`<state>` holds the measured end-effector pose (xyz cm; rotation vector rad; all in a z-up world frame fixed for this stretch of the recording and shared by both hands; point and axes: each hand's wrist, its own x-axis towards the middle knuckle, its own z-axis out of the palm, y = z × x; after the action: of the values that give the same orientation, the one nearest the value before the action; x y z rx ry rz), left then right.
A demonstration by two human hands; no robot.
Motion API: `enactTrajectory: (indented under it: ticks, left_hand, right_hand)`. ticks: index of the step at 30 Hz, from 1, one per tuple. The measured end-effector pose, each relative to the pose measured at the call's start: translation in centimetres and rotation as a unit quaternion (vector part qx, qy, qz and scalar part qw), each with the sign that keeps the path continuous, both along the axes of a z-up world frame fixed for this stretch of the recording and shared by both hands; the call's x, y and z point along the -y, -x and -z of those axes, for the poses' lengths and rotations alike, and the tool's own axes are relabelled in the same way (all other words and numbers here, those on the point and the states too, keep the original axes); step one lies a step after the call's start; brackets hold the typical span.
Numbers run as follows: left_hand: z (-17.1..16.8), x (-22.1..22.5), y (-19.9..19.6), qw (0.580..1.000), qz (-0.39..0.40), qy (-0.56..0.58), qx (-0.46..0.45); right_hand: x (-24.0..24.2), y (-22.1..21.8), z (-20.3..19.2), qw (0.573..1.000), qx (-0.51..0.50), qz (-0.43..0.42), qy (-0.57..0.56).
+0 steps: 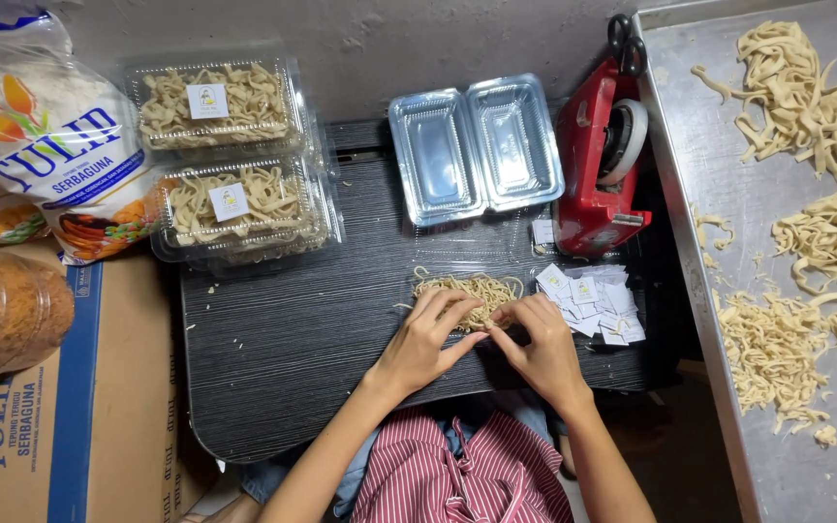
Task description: The person places small white labels on clear plastic containers filled with noodles, then stacks the labeled containers. The person then takes handfuls of loose noodles from a metal tray and arranges them into an empty plastic container.
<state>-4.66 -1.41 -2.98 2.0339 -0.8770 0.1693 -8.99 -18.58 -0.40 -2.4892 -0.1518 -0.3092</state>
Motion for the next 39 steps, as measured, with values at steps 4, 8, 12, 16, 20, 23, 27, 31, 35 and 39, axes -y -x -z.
enactTrajectory:
  ticks: [4, 8, 12, 16, 20, 23, 27, 31, 35, 39]
  left_hand:
    - [-0.7, 1.0, 0.2, 0.982, 0.017, 0.138, -0.131]
    - [0.5, 0.4, -0.3, 0.98, -0.026, 0.147, -0.129]
    - [-0.6, -1.1, -0.9, 0.99, -0.061, 0.105, -0.07]
    - [-0.2, -1.4, -0.9, 0.994, -0.081, 0.066, -0.014]
    - [0.2, -1.4, -0.7, 0.997, -0.061, 0.031, 0.032]
    - [0.2, -1.2, -0.4, 0.991, -0.004, -0.03, 0.13]
    - [0.4, -1.3, -0.6, 0.974, -0.144, -0.055, 0.167]
    - [2.2, -1.0, -0.1, 0.96, -0.212, -0.042, 0.177]
    - [1.5, -1.0, 0.7, 0.961, -0.192, -0.055, 0.191]
    - [1.7, -1.1, 0.8, 0.973, -0.14, -0.037, 0.179]
  right_hand:
    - [-0.5, -0.2, -0.2, 0.997, 0.037, 0.005, -0.072]
    - [-0.4, -0.5, -1.1, 0.996, 0.033, 0.007, -0.079]
    - [-0.2, -0.5, -1.6, 0.999, 0.03, 0.018, -0.023]
    - [-0.3, -0.4, -1.1, 0.999, 0.038, 0.006, 0.008]
    - [-0.3, -0.1, -2.7, 0.999, 0.048, 0.014, -0.001]
    - [0.4, 0.4, -4.1, 0.998, 0.044, 0.05, -0.004]
    - [0.4, 0.8, -4.1, 0.999, 0.006, 0.028, -0.031]
    - [-0.9, 0.4, -3.5, 0.997, -0.023, -0.044, 0.054]
    - [-2.2, 0.4, -4.2, 0.995, -0.027, -0.064, 0.071]
    - [-1.5, 1.0, -3.3, 0.997, -0.015, -0.062, 0.036]
